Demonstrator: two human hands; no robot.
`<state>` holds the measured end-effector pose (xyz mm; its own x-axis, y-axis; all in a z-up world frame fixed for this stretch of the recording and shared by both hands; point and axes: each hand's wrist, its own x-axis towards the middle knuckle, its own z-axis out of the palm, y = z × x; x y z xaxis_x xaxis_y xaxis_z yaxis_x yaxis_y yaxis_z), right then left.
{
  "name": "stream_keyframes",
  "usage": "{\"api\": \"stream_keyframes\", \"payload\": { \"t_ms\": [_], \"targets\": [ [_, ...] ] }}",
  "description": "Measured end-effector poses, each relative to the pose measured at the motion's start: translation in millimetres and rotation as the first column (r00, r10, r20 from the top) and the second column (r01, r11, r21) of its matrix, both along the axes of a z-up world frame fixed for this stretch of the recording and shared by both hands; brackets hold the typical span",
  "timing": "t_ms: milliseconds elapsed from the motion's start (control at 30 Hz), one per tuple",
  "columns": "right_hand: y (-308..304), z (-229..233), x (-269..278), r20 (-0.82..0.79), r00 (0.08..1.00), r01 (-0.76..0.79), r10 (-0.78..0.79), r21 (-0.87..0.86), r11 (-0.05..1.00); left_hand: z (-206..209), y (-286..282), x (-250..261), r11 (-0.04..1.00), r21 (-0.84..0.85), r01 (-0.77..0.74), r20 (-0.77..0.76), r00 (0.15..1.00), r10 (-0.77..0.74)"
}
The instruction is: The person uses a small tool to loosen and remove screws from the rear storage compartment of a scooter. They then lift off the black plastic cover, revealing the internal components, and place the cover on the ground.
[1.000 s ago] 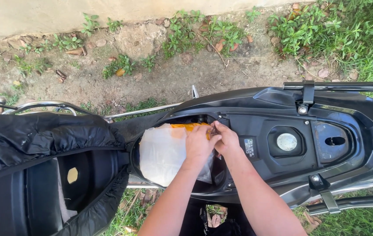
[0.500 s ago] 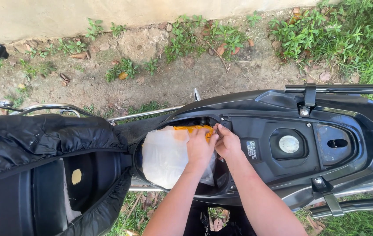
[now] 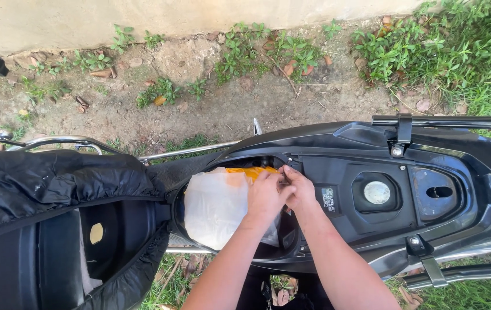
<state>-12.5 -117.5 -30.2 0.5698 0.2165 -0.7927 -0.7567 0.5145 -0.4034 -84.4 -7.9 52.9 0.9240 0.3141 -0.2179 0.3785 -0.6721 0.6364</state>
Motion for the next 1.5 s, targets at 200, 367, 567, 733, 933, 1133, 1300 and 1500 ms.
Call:
{"api": "stream_keyframes", "payload": {
  "t_ms": [200, 367, 567, 733, 933, 1133, 1300, 1500],
  "targets": [
    [6.0, -25.2, 2.9, 0.009, 0.998, 0.058, -0.058, -0.066, 0.996, -6.1, 6.2, 13.7, 0.996, 0.001, -0.090, -0.059, 0.994, 0.090],
    [4.5, -5.0, -0.1, -0.039, 0.997, 0.067, -0.068, -0.011, 0.998, -34.4, 22.4, 4.8, 0.918, -0.245, -0.312, -0.227, 0.939, 0.258],
    [-0.6, -32.2, 3.3, -0.026, 0.997, 0.066, -0.067, -0.030, 0.997, -17.2, 6.2, -4.0, 0.995, 0.070, -0.070, -0.031, 0.997, 0.073],
    [0.6, -22.3, 3.3, -0.084, 0.995, 0.061, -0.058, 0.034, 0.998, 15.5, -2.1, 8.6, 0.913, -0.267, -0.309, -0.284, 0.931, 0.232],
    [-5.7, -36.1, 9.2, -0.144, 0.988, 0.057, -0.049, 0.052, 0.997, 35.5, 7.2, 10.8, 0.853, -0.381, -0.356, -0.310, 0.919, 0.245],
    [3.5, -23.0, 11.1, -0.172, 0.983, 0.078, -0.069, 0.045, 0.996, -7.1, 14.2, 1.5, 0.993, 0.028, -0.117, 0.074, 0.991, 0.115],
    [9.9, -18.8, 8.0, -0.128, 0.988, 0.088, -0.090, -0.017, 0.996, -28.3, 4.1, 3.9, 0.988, 0.155, 0.018, 0.075, 0.997, -0.030],
    [12.4, 19.7, 5.6, -0.126, 0.992, 0.035, -0.028, 0.057, 0.998, -11.4, 0.9, 11.6, 0.975, -0.165, -0.149, -0.157, 0.980, 0.123]
  ]
}}
